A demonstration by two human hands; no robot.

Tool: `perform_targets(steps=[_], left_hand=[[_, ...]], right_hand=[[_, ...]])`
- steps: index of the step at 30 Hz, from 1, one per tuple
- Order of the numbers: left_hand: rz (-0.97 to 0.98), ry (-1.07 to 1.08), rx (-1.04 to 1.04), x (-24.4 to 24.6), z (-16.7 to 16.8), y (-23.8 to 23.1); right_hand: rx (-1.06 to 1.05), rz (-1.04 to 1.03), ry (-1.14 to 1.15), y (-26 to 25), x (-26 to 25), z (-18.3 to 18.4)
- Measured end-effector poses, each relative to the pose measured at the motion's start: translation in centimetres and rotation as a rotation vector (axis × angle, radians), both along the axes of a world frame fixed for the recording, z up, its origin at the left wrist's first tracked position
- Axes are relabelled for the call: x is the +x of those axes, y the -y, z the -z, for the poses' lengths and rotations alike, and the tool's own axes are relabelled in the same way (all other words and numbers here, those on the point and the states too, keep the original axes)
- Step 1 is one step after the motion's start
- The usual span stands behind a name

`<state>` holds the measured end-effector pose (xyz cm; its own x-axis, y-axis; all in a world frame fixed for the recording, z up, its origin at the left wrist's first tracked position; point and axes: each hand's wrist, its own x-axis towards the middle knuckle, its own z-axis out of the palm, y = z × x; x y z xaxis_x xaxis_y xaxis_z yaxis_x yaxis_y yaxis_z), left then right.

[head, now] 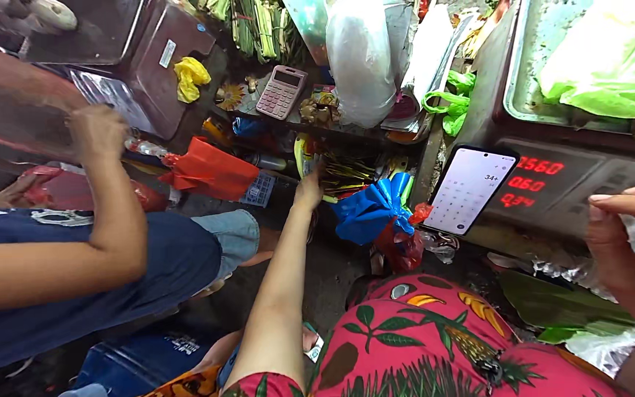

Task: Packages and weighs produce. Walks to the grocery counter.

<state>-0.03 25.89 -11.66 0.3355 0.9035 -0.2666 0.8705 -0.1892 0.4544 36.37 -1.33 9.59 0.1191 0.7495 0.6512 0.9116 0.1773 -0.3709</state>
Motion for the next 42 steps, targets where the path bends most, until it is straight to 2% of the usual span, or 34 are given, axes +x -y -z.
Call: perform_targets(steps=[2, 9, 16, 25, 28, 32, 36, 42], left_hand=[[-0.053, -0.058, 0.025, 0.1, 0.0, 0.1], [-0.203, 0.170, 0.381, -1.1, 2.7, 3.2], [0.020, 0.293, 0.626, -0.4, 2.5, 4.0], [0.167, 0.266, 0.648, 1.1, 3.4, 3.4], [0.146, 0.153, 0.594, 1.7, 2.8, 3.1], [0.049, 0.055, 0.402, 2.3, 1.1, 2.1], [-0.063, 0.203, 0.179, 2.8, 0.6, 0.9], [0.096, 0.301, -0.150, 1.8, 0.4, 0.1]], right_hand=[[0.012, -0.010, 0.000, -0.1, 0.0, -0.1], [0.007, -0.013, 0.034, 0.6, 0.4, -0.6], [0.033, -0.072, 0.007, -0.7, -0.6, 0.1], [0.016, -0.117, 0.002, -1.2, -1.1, 0.8], [0.007, -0.118, 0.010, -1.0, -1.0, 0.9], [0.001, -0.117, 0.007, -0.8, -1.0, 1.1], [-0.013, -0.124, 0.000, -0.7, -1.1, 1.3], [-0.027, -0.121, -0.001, -0.7, -1.3, 1.5]])
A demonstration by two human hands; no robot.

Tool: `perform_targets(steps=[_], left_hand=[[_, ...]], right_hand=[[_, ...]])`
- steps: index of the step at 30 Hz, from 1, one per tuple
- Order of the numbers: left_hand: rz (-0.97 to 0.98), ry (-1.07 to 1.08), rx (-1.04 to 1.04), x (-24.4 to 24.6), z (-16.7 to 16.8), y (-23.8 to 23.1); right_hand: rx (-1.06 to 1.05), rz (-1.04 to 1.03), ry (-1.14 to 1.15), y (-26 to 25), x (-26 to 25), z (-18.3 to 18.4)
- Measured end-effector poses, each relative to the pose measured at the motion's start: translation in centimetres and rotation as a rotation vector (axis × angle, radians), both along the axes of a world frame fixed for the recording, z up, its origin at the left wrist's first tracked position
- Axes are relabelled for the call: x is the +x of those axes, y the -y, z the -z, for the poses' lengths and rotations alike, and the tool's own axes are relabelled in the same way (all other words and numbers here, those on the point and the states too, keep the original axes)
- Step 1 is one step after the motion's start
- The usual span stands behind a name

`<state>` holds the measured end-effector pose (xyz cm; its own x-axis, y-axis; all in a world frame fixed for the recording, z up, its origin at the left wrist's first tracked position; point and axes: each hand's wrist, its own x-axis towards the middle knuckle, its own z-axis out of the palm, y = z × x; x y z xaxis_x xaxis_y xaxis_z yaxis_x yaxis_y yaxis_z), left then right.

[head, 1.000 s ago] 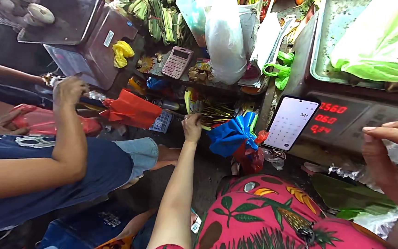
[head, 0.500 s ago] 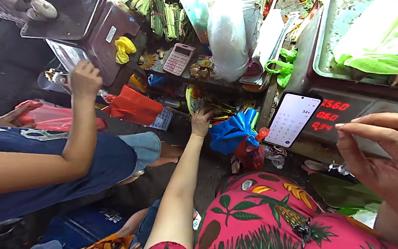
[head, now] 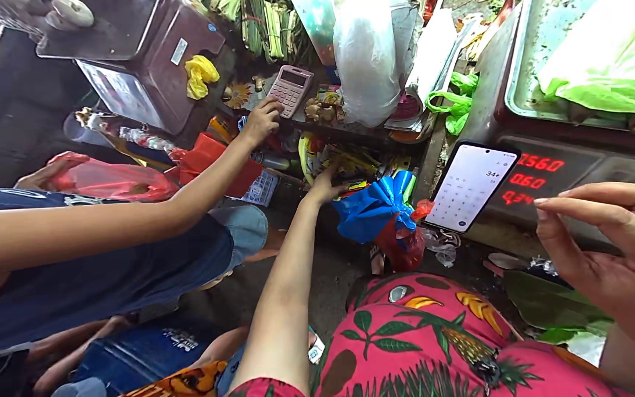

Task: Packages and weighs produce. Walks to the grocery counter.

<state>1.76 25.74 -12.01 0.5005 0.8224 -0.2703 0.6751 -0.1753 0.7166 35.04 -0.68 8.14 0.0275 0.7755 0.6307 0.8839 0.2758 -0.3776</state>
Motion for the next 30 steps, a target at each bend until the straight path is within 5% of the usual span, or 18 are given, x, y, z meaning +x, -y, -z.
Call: perform_targets(steps=[11, 22, 30], left_hand=[[0.137, 0.057, 0.137, -0.2, 0.2, -0.2], [-0.074, -0.109, 0.248, 0.6, 0.8, 1.6], [0.077, -0.168, 0.249, 0.7, 1.9, 5.1]], right_hand=[[-0.017, -0.002, 0.005, -0.2, -0.2, -0.1], [-0.029, -0.021, -0.008, -0.7, -0.5, 0.0], [-0.196, -0.292, -0.094, -5.0, -7.0, 0.7]])
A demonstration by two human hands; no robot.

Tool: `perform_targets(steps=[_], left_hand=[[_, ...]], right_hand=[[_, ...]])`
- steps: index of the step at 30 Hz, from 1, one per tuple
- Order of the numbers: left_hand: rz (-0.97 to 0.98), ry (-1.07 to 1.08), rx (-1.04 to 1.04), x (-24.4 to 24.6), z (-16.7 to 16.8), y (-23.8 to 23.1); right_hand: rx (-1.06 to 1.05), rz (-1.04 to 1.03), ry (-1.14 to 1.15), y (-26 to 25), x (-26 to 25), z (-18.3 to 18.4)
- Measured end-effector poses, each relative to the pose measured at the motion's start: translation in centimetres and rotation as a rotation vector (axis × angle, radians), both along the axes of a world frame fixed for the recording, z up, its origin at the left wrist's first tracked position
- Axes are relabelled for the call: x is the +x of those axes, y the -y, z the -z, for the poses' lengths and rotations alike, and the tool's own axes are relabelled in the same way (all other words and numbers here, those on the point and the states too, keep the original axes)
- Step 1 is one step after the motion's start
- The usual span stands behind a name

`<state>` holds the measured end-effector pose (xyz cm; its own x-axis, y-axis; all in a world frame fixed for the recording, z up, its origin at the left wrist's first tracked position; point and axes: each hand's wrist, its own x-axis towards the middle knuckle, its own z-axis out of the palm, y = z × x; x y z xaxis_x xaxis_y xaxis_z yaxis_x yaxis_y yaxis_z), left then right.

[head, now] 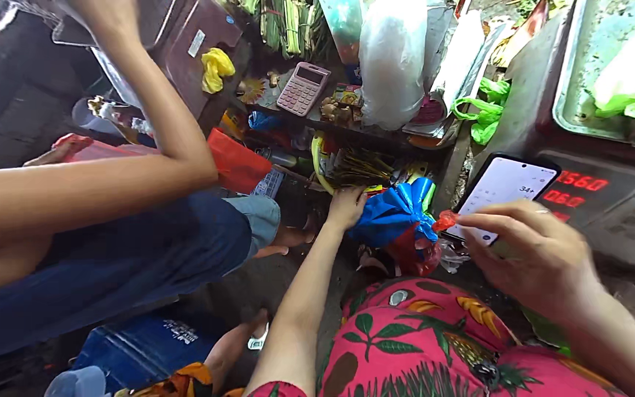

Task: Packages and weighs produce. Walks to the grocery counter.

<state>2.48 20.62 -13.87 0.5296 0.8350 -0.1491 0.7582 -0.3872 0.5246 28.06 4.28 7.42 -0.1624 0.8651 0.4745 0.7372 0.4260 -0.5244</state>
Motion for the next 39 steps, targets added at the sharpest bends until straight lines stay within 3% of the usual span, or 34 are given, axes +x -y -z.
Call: perform_targets(steps=[5, 7, 9, 13, 18, 23, 30, 35, 39], left_hand=[[0.097, -0.086, -0.152, -0.4, -2.0, -0.8], [0.144, -0.040, -0.208, -1.6, -3.2, -0.8], [0.039, 0.087, -0.142, -3.6, -4.0, -0.9], [-0.255, 0.032, 0.025, -8.0, -2.4, -3.9], [-0.248, 0.083, 0.008, -9.8, 0.1, -7.9], [-0.164, 0.149, 0.019, -9.5, 0.1, -8.6], [-0.208, 0.132, 0.149, -7.9, 0.7, -10.5], [-0.129, -0.143, 0.011, -5.4, -0.9, -15.4], [-0.141, -0.180, -0.052, -5.9, -1.5, -17.2]], right_hand=[[-0.482, -0.073, 0.185, -7.6, -9.2, 3.2], [-0.735, -0.023, 0.308, -11.1, -12.8, 4.7], [-0.853, 0.060, 0.350, -14.4, -16.0, 6.8], [-0.749, 0.123, 0.295, -19.6, -20.1, 12.7], [-0.631, 0.023, 0.280, -23.3, -19.8, 19.7], [-0.610, 0.134, 0.325, -22.3, -17.3, 19.5], [-0.565, 0.286, 0.281, -20.6, -16.5, 19.8], [-0.582, 0.299, 0.327, -20.6, -16.6, 19.9], [-0.607, 0.290, 0.329, -20.6, -16.3, 20.2]])
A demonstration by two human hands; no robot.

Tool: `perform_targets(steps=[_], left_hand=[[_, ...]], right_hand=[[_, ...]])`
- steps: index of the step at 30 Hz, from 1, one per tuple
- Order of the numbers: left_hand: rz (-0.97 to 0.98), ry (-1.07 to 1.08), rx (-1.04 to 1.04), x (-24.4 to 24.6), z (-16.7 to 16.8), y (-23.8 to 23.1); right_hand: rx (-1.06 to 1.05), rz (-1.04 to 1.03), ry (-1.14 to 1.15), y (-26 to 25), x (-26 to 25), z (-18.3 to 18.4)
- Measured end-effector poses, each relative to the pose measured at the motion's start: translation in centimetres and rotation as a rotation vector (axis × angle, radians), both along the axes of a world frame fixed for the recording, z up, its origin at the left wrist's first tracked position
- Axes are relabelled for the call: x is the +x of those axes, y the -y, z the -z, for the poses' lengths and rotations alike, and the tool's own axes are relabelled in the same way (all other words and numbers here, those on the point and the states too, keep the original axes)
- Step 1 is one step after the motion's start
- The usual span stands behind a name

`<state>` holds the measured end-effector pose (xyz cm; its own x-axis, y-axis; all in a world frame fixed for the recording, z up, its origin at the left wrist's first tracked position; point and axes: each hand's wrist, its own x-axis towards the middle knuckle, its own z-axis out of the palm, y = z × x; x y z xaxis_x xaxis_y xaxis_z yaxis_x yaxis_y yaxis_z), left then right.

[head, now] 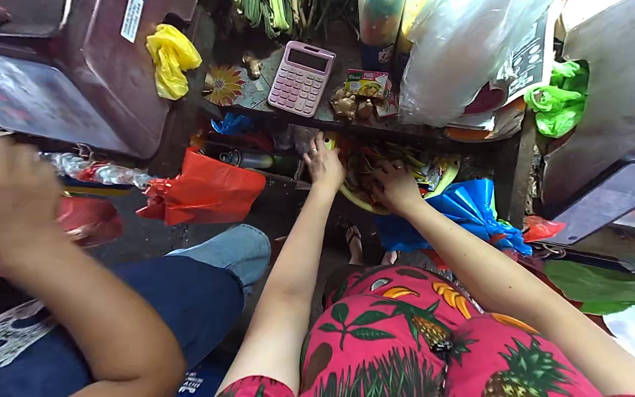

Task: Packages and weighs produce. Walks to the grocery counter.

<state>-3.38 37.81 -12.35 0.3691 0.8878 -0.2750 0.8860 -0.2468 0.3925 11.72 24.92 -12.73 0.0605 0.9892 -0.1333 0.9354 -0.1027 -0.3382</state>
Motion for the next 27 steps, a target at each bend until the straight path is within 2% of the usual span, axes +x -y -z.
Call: perform_targets(steps=[4, 6, 9, 12, 18, 22, 24, 27], left_hand=[[0.020, -0.041, -0.021, -0.6, 0.0, 0.6], [0.019, -0.038, -0.058, -0.6, 0.0, 0.9], [-0.002, 0.024, -0.200, -0.9, -0.2, 0.2], [-0.004, 0.038, -0.319, -0.9, -0.6, -0.3], [-0.028, 0.190, -0.243, -2.4, 0.8, -0.4], [0.056, 0.084, -0.096, -2.4, 0.1, 0.4], [0.085, 0.026, -0.073, -1.9, -0.3, 0.7], [0.114, -0.035, -0.046, -1.2, -0.9, 0.6]], right_hand=[[0.014, -0.024, 0.003, 0.1, -0.3, -0.1], [-0.045, -0.104, 0.006, -0.1, -0.8, -0.6], [-0.125, -0.247, 0.016, -0.5, -1.8, -0.8], [-0.161, -0.213, 0.052, -0.8, -2.5, -0.6], [-0.206, -0.112, 0.140, -0.8, -3.3, 0.0], [-0.228, -0.115, 0.112, -0.6, -3.1, -0.4], [-0.161, -0.103, 0.011, -0.4, -2.5, -0.6], [0.126, 0.100, -0.113, -0.4, -0.8, -0.8]])
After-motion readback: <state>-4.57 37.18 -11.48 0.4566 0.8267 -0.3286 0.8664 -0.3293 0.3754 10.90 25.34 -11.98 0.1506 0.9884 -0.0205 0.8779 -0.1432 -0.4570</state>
